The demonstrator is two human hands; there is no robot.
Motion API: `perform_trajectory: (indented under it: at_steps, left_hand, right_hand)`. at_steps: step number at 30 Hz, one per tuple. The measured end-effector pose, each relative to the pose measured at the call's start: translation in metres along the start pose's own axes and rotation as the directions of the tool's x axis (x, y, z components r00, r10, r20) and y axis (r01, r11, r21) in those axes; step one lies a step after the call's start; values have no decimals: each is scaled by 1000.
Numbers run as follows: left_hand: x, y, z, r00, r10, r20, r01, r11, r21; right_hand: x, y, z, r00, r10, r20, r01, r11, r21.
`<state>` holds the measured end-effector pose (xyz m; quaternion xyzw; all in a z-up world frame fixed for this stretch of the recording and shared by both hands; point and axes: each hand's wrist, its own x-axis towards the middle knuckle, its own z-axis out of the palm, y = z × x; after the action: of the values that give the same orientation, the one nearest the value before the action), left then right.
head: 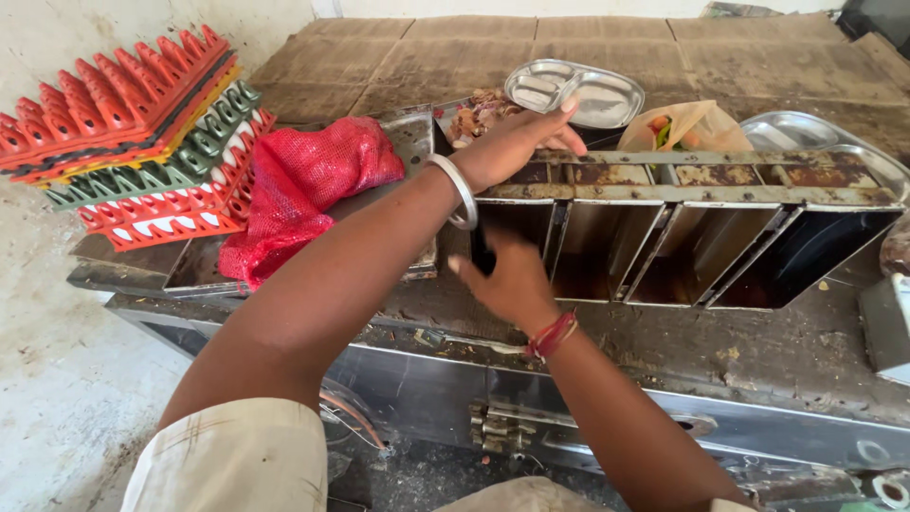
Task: The person greases the inside of several metal bread tins by hand using a white substance from a small square container.
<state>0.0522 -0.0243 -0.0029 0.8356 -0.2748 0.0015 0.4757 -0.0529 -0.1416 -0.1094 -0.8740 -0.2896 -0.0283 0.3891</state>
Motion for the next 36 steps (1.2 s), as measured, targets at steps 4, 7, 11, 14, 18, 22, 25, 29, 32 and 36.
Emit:
perform_trajectory:
  at_steps: [4, 7, 11, 14, 18, 22, 25, 29, 32, 36]
  left_hand:
    - [-9, 10, 3, 1000, -16, -21, 17, 999, 50]
    - [-18, 23, 8, 998, -16, -59, 30, 969, 244]
    - [-20, 40, 12, 996, -79, -47, 91, 927, 363]
    - [-24, 42, 12, 998, 28, -63, 0, 917, 398]
    - [-24, 44, 12, 990, -117, -80, 141, 867, 477]
    - [-23, 33, 14, 993, -26, -118, 76, 894, 442]
    - [-21, 28, 12, 992, -30, -121, 78, 906, 417]
    - [-14, 14, 11, 990, 100, -99, -54, 921, 387]
    - [-10, 10, 11, 982, 177, -71, -143, 929, 341]
    - [-17, 19, 10, 989, 129, -78, -96, 937, 335]
  right_hand:
    - [4, -25, 27, 814, -325, -481, 390, 920, 38]
    - [-21, -15, 46, 821, -362, -441, 433, 899, 69]
    - [-17, 8, 30, 986, -164, 35, 167, 971, -172]
    - [-7, 16, 33, 919, 176, 352, 12, 882, -472]
    - [-29, 31, 20, 881, -472, -9, 436, 822, -367]
    - [-59, 35, -25, 964, -138, 227, 198, 943, -269]
    - [-68, 48, -60, 993, 76, 93, -80, 996, 40]
    - [-48, 83, -64, 974, 129, -186, 20, 768, 640]
    - [-20, 90, -33, 979, 44, -200, 128, 633, 763]
    - [-44, 86, -17, 968, -96, -234, 195, 872, 449]
